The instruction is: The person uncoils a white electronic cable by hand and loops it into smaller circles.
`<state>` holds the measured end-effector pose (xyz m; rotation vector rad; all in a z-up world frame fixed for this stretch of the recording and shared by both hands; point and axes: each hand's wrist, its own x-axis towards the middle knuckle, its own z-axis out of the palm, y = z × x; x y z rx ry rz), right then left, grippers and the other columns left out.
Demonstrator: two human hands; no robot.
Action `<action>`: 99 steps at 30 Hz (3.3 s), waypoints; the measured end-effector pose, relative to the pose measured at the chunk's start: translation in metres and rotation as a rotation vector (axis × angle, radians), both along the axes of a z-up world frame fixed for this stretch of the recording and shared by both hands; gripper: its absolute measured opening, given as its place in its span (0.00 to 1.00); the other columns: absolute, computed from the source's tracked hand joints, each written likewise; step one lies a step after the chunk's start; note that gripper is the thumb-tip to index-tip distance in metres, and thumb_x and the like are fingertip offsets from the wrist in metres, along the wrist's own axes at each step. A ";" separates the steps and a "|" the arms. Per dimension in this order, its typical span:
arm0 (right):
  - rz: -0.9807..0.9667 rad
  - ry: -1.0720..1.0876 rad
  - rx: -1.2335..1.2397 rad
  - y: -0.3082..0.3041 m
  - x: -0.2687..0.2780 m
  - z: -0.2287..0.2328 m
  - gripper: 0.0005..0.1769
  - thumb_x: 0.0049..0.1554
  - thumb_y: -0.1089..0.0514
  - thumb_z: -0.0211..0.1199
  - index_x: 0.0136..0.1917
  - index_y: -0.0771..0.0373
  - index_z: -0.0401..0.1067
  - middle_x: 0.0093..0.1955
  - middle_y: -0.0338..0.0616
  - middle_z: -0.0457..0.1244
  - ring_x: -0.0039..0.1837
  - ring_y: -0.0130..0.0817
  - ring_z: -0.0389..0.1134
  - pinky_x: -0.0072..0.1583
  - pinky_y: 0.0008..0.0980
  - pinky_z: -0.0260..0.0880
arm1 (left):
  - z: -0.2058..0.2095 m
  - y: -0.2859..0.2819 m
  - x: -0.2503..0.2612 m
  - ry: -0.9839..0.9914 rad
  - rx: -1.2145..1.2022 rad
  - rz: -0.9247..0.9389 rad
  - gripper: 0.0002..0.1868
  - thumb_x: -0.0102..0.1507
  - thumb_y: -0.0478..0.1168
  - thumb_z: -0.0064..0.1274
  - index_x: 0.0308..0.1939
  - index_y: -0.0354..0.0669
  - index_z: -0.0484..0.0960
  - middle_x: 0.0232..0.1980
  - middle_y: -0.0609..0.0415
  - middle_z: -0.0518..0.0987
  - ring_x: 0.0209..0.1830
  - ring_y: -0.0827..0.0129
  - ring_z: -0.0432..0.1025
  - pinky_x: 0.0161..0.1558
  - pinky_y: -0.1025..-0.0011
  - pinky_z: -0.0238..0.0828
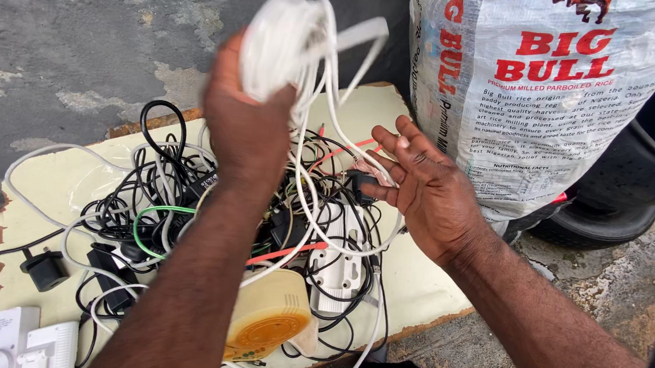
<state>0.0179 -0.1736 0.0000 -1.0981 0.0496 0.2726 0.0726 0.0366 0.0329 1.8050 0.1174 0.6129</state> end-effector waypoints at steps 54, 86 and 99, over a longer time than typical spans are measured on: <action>0.018 0.007 -0.171 0.011 -0.258 0.006 0.29 0.62 0.73 0.45 0.74 0.58 0.62 0.63 0.45 0.68 0.59 0.34 0.73 0.54 0.39 0.78 | -0.041 -0.022 -0.317 0.234 -1.345 -0.480 0.26 0.62 0.46 0.57 0.62 0.44 0.71 0.50 0.48 0.83 0.55 0.56 0.78 0.57 0.45 0.80; 0.013 0.185 -0.216 0.150 -0.396 0.000 0.27 0.65 0.43 0.53 0.72 0.58 0.70 0.44 0.41 0.66 0.52 0.38 0.70 0.54 0.49 0.75 | -0.051 0.194 -0.508 0.212 -1.304 -0.043 0.24 0.61 0.33 0.58 0.62 0.40 0.74 0.51 0.53 0.81 0.53 0.65 0.78 0.56 0.59 0.78; 0.298 -0.033 -0.736 0.307 -0.468 0.022 0.48 0.55 0.55 0.69 0.83 0.51 0.50 0.57 0.48 0.69 0.54 0.31 0.68 0.54 0.34 0.72 | -0.030 0.279 -0.565 0.136 -1.300 -0.168 0.21 0.58 0.38 0.60 0.55 0.43 0.75 0.50 0.53 0.81 0.52 0.61 0.78 0.56 0.50 0.76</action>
